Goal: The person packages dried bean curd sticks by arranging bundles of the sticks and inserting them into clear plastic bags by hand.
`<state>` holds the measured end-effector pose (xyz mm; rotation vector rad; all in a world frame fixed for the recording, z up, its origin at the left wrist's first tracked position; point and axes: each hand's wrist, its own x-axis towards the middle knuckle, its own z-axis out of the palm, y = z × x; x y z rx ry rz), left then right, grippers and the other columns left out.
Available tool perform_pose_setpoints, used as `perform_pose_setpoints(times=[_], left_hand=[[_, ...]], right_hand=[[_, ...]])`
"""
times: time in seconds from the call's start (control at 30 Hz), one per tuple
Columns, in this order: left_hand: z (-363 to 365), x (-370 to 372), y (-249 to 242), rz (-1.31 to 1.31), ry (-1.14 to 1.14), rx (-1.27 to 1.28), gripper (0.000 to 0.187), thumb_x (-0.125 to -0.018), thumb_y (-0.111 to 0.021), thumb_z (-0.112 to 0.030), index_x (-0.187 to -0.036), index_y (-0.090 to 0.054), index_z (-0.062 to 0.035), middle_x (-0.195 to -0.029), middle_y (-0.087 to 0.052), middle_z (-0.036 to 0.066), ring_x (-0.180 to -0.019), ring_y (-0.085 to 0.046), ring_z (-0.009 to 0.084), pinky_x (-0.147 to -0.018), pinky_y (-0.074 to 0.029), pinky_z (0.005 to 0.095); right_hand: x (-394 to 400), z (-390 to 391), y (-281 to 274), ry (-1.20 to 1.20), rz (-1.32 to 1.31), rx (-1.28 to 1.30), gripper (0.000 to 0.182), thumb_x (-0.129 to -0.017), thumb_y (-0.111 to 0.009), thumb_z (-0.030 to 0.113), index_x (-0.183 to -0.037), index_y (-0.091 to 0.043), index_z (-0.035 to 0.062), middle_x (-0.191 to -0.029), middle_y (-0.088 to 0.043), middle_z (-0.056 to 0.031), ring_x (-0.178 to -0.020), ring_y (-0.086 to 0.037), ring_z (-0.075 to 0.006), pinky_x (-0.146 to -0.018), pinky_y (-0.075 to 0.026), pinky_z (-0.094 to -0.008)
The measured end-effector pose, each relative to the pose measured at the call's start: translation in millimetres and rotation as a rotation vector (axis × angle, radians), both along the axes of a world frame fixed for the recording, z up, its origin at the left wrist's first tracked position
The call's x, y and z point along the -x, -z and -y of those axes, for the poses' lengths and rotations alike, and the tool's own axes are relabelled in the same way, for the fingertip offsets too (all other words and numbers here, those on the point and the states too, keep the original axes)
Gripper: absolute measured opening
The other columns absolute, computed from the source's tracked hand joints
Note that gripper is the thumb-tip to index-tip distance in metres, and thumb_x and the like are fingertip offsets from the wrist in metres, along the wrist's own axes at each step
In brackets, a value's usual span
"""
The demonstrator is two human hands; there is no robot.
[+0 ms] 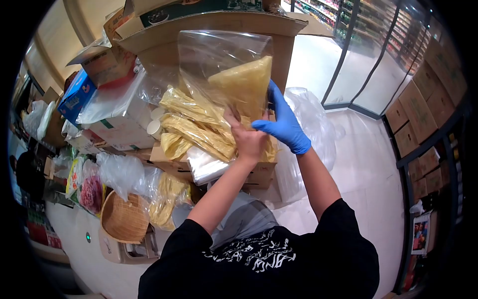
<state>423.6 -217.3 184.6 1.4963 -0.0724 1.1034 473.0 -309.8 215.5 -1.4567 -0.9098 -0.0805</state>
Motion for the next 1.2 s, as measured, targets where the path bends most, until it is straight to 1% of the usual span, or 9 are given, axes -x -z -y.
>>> perform_pose_setpoints(times=[0.07,0.17,0.23,0.27,0.43,0.53,0.7,0.87,1.2], left_hand=[[-2,-1,15,-0.001,-0.004,-0.134,0.089,-0.072,-0.077,-0.007,-0.137,-0.018,0.0040,-0.127,-0.041,0.018,-0.117,-0.044,0.0270,-0.103,-0.034,0.0372],[-2,9,23,-0.089,-0.007,-0.224,0.101,-0.069,-0.075,-0.012,-0.140,-0.004,0.0039,-0.133,-0.034,0.022,-0.123,-0.039,0.0299,-0.106,-0.028,0.0381],[-19,16,25,-0.173,0.218,-0.290,0.099,-0.071,-0.073,-0.013,-0.141,-0.004,0.0028,-0.137,-0.029,0.022,-0.129,-0.032,0.0302,-0.107,-0.027,0.0379],[-26,13,34,-0.129,0.375,-0.184,0.095,-0.073,-0.070,-0.013,-0.141,-0.006,0.0028,-0.140,-0.026,0.021,-0.133,-0.027,0.0301,-0.109,-0.024,0.0382],[-13,13,19,-0.004,0.341,-0.125,0.085,-0.079,-0.066,-0.013,-0.141,-0.010,0.0028,-0.143,-0.024,0.019,-0.134,-0.025,0.0289,-0.111,-0.019,0.0376],[-6,4,11,0.177,0.386,-0.010,0.089,-0.083,-0.068,-0.025,-0.141,-0.007,0.0034,-0.144,-0.022,0.020,-0.136,-0.021,0.0297,-0.112,-0.014,0.0378],[-7,-11,9,0.237,0.303,-0.103,0.099,-0.082,-0.071,-0.033,-0.141,-0.001,0.0022,-0.146,-0.017,0.019,-0.138,-0.018,0.0307,-0.112,-0.013,0.0392],[-12,-9,43,0.099,0.302,-0.130,0.115,-0.078,-0.073,-0.044,-0.142,0.010,0.0035,-0.150,-0.005,0.022,-0.140,-0.009,0.0335,-0.113,-0.008,0.0418],[-11,-9,53,-0.113,0.370,-0.146,0.125,-0.079,-0.068,-0.051,-0.140,0.026,0.0044,-0.153,0.005,0.023,-0.143,0.002,0.0325,-0.114,-0.004,0.0395]], right_hand=[[7,-6,-4,0.106,0.078,0.044,0.110,-0.063,-0.087,0.030,-0.145,-0.020,0.0003,-0.135,-0.043,-0.0190,-0.126,-0.043,-0.0248,-0.105,-0.036,-0.0343],[9,-3,-5,0.025,-0.166,-0.039,0.098,-0.066,-0.085,0.025,-0.140,-0.027,0.0004,-0.134,-0.044,-0.0174,-0.125,-0.045,-0.0245,-0.104,-0.037,-0.0345],[5,0,3,0.015,-0.194,-0.075,0.091,-0.068,-0.084,0.022,-0.138,-0.029,0.0008,-0.133,-0.045,-0.0158,-0.123,-0.045,-0.0236,-0.103,-0.038,-0.0341],[2,0,10,0.002,-0.225,-0.110,0.085,-0.071,-0.082,0.019,-0.136,-0.032,0.0011,-0.131,-0.046,-0.0143,-0.121,-0.046,-0.0226,-0.102,-0.038,-0.0338],[9,-17,29,0.043,-0.169,-0.342,0.072,-0.076,-0.076,0.010,-0.134,-0.035,0.0034,-0.124,-0.049,-0.0094,-0.114,-0.048,-0.0193,-0.098,-0.041,-0.0321],[8,-16,13,0.060,-0.121,-0.319,0.070,-0.077,-0.075,0.009,-0.134,-0.035,0.0041,-0.123,-0.049,-0.0091,-0.114,-0.048,-0.0188,-0.097,-0.041,-0.0315],[4,-5,-5,-0.023,-0.047,-0.365,0.066,-0.080,-0.073,0.016,-0.134,-0.036,0.0039,-0.123,-0.049,-0.0099,-0.115,-0.046,-0.0188,-0.099,-0.038,-0.0325],[-8,-8,46,0.069,-0.054,-0.322,0.074,-0.087,-0.066,0.036,-0.141,-0.030,0.0010,-0.132,-0.046,-0.0131,-0.121,-0.044,-0.0220,-0.102,-0.035,-0.0342],[-10,-4,65,0.216,0.024,-0.130,0.068,-0.095,-0.051,0.039,-0.142,-0.026,-0.0030,-0.133,-0.043,-0.0187,-0.122,-0.044,-0.0270,-0.103,-0.033,-0.0339]])
